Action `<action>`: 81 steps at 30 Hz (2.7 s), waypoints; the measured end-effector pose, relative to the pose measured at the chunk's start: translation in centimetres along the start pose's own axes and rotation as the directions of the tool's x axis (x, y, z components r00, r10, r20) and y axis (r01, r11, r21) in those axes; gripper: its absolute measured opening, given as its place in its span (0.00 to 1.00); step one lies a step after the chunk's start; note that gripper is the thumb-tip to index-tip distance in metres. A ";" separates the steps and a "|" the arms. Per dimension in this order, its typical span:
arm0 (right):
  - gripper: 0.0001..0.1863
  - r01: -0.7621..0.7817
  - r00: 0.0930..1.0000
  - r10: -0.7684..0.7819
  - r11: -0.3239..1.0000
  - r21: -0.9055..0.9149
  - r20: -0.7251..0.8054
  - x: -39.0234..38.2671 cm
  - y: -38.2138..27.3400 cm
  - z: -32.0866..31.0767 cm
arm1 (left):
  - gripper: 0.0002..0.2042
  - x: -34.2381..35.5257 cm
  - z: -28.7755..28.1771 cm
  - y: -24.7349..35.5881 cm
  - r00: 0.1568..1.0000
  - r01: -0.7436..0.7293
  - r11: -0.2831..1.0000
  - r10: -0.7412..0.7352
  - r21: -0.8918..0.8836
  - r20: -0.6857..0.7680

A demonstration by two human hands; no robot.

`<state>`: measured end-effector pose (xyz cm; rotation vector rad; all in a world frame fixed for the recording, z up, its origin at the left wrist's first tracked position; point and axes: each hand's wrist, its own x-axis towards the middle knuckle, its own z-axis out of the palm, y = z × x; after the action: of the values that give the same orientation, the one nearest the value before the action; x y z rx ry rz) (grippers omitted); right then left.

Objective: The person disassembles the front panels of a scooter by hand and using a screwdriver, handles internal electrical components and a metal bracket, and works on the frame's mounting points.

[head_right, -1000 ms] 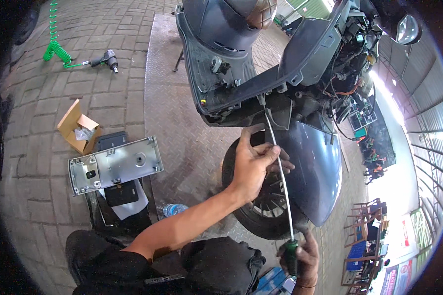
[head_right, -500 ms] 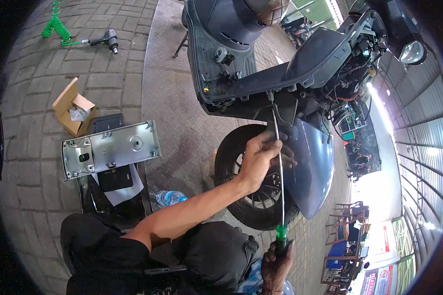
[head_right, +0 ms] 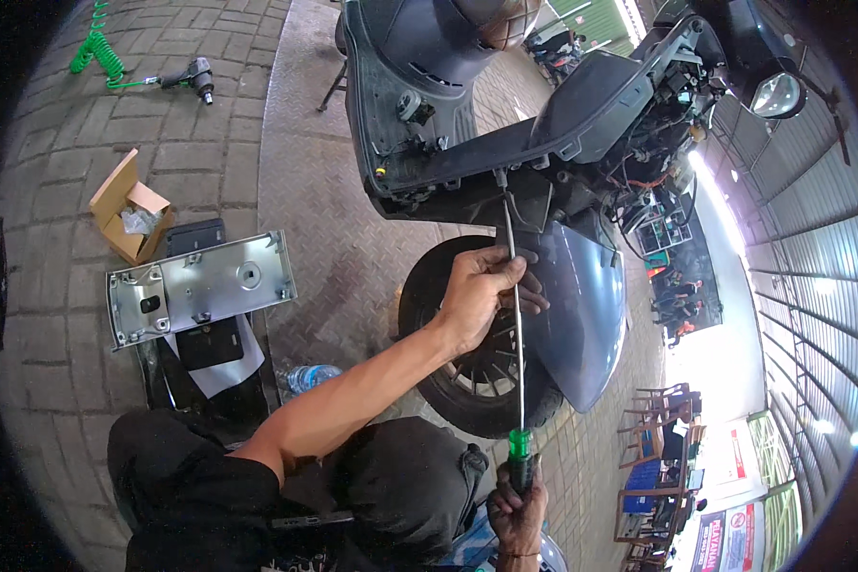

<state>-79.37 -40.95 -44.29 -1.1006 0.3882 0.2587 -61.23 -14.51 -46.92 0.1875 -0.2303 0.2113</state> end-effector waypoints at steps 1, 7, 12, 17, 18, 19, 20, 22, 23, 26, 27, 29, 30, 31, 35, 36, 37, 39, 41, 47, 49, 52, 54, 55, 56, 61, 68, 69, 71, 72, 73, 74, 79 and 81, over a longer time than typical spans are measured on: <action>0.24 0.059 0.998 -0.064 0.984 -0.167 -0.022 0.8 0.2 -0.7 | 0.08 0.1 0.2 -0.2 1.000 -0.002 1.000 0.002 -0.005 0.003; 0.21 0.445 0.892 -0.417 0.878 -0.175 0.173 2.2 1.5 -0.8 | 0.08 0.6 0.2 -0.5 0.997 -0.059 0.996 0.061 0.066 -0.039; 0.21 0.043 0.998 -0.044 0.999 0.025 0.050 1.9 0.5 -1.2 | 0.08 0.9 0.1 -0.2 0.997 -0.062 0.997 0.064 0.045 -0.032; 0.23 0.668 0.520 -0.797 0.156 -0.727 0.307 1.7 2.7 0.7 | 0.07 1.2 0.7 -0.9 0.995 -0.093 0.995 0.094 0.023 -0.035; 0.23 0.667 0.519 -0.798 0.154 -0.729 0.307 2.0 1.6 0.0 | 0.07 1.3 0.9 -0.8 0.994 -0.094 0.995 0.096 0.028 -0.053; 0.23 0.475 0.872 -0.424 0.853 -0.216 0.244 2.1 -0.1 -1.3 | 0.07 1.6 0.5 -0.7 0.989 -0.137 0.990 0.138 0.020 -0.045; 0.23 -0.217 0.872 0.023 0.913 0.345 0.488 2.4 -1.2 -1.8 | 0.07 2.0 0.2 -0.6 0.990 -0.140 0.990 0.140 0.018 -0.016; 0.23 -0.263 0.870 0.077 0.908 0.325 0.486 2.4 -0.9 -1.6 | 0.08 2.1 -0.1 -0.7 0.990 -0.141 0.989 0.142 0.044 -0.014; 0.22 0.035 0.991 -0.045 0.996 0.077 0.126 2.0 -0.2 -0.2 | 0.08 2.0 -0.1 -1.0 0.990 -0.142 0.989 0.143 0.043 -0.017; 0.23 0.493 0.687 -0.713 0.317 -0.810 0.139 1.4 2.2 2.0 | 0.08 1.7 0.4 -1.2 0.993 -0.113 0.991 0.116 0.073 -0.035; 0.22 0.549 0.666 -0.717 0.286 -0.786 0.205 1.7 1.9 1.3 | 0.08 1.7 0.6 -1.2 0.992 -0.119 0.991 0.122 0.067 -0.044; 0.21 0.437 0.889 -0.448 0.770 -0.464 0.094 1.1 -0.3 -0.1 | 0.08 1.7 0.5 -0.5 0.990 -0.128 0.990 0.131 0.064 -0.054; 0.21 0.435 0.890 -0.448 0.772 -0.464 0.090 1.4 -1.0 -0.6 | 0.08 2.0 0.2 0.2 0.987 -0.151 0.988 0.153 0.041 -0.044; 0.22 0.149 0.981 -0.132 0.982 -0.114 0.142 1.9 -1.7 -0.5 | 0.08 2.2 0.2 0.5 0.984 -0.173 0.985 0.173 0.014 -0.028; 0.27 0.355 0.931 -0.296 0.871 -0.339 0.214 2.5 -0.1 -0.7 | 0.08 1.9 0.7 -0.4 0.990 -0.139 0.989 0.141 0.057 -0.029; 0.27 0.599 0.680 -0.662 0.254 -0.760 0.315 2.5 0.6 -0.2 | 0.08 1.9 0.7 -0.9 0.984 -0.157 0.983 0.164 0.094 -0.072; 0.27 0.609 0.653 -0.695 0.246 -0.754 0.300 2.2 0.7 0.5 | 0.08 2.1 1.3 -1.1 0.980 -0.170 0.978 0.181 0.120 -0.086; 0.26 0.542 0.803 -0.564 0.558 -0.628 0.192 1.0 0.0 1.4 | 0.09 2.4 1.3 -0.8 0.986 -0.146 0.988 0.150 0.047 -0.070; 0.22 0.106 0.987 -0.112 0.993 0.053 0.118 1.4 -1.1 0.2 | 0.10 2.4 1.4 0.6 0.982 -0.148 0.977 0.164 0.153 -0.094; 0.22 0.716 0.633 -0.702 0.369 -0.593 0.327 2.6 1.0 0.9 | 0.10 2.0 1.0 0.2 0.979 -0.136 0.965 0.166 0.224 -0.121; 0.23 0.691 0.483 -0.784 0.067 -0.720 0.390 2.1 1.6 0.9 | 0.10 2.1 1.1 0.2 0.978 -0.143 0.964 0.173 0.226 -0.119; 0.22 0.402 0.914 -0.382 0.816 -0.415 0.135 0.1 -1.1 -0.1 | 0.09 2.6 0.9 -0.1 0.977 -0.151 0.966 0.179 0.209 -0.120; 0.21 -0.089 0.956 0.074 0.995 0.040 0.283 1.6 -1.8 -2.6 | 0.10 2.4 0.7 -0.2 0.977 -0.155 0.967 0.180 0.205 -0.112; 0.22 0.069 0.993 -0.052 0.986 -0.151 0.110 1.6 -0.9 -1.1 | 0.09 2.3 0.6 0.0 0.976 -0.154 0.959 0.185 0.237 -0.112; 0.22 0.062 0.992 -0.044 0.986 -0.154 0.117 1.8 -0.3 -0.3 | 0.09 2.1 0.9 0.0 0.977 -0.146 0.957 0.179 0.252 -0.113; 0.27 0.539 0.817 -0.531 0.562 -0.627 0.226 1.6 0.2 1.0 | 0.09 2.4 1.2 0.4 0.968 -0.173 0.951 0.212 0.256 -0.132; 0.32 0.541 0.744 -0.600 0.285 -0.791 0.293 0.7 0.2 1.6 | 0.09 2.4 1.1 0.7 0.975 -0.183 0.961 0.204 0.206 -0.085; 0.33 0.625 0.530 -0.734 0.000 -0.780 0.425 2.1 0.8 0.3 | 0.09 2.3 1.4 0.9 0.979 -0.157 0.960 0.182 0.232 -0.095; 0.31 0.575 0.451 -0.747 -0.175 -0.799 0.488 2.1 0.2 -2.9 | 0.09 2.2 1.7 -0.5 0.985 -0.104 0.976 0.127 0.193 -0.113; 0.30 0.554 0.409 -0.746 -0.254 -0.792 0.525 2.4 0.1 -4.2 | 0.10 2.1 1.7 -0.4 0.984 -0.130 0.976 0.149 0.175 -0.095; 0.27 0.617 0.763 -0.583 0.531 -0.581 0.279 2.0 -0.8 -3.6 | 0.10 2.3 1.5 0.2 0.985 -0.135 0.974 0.152 0.183 -0.078; 0.25 0.171 0.958 -0.149 0.983 -0.070 0.245 2.0 -1.3 -3.2 | 0.10 2.4 1.2 0.7 0.987 -0.137 0.972 0.151 0.189 -0.061; 0.33 0.590 0.682 -0.654 0.229 -0.774 0.327 2.5 0.8 0.6 | 0.10 2.3 0.7 1.0 0.985 -0.142 0.974 0.157 0.176 -0.075; 0.34 0.591 0.586 -0.719 0.062 -0.804 0.374 2.1 1.3 -0.1 | 0.09 2.5 1.1 0.5 0.983 -0.151 0.976 0.165 0.156 -0.081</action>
<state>-78.04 -40.46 -46.28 -2.2814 -0.2868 -0.5689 -59.23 -13.79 -45.13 0.3080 -0.1355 0.3952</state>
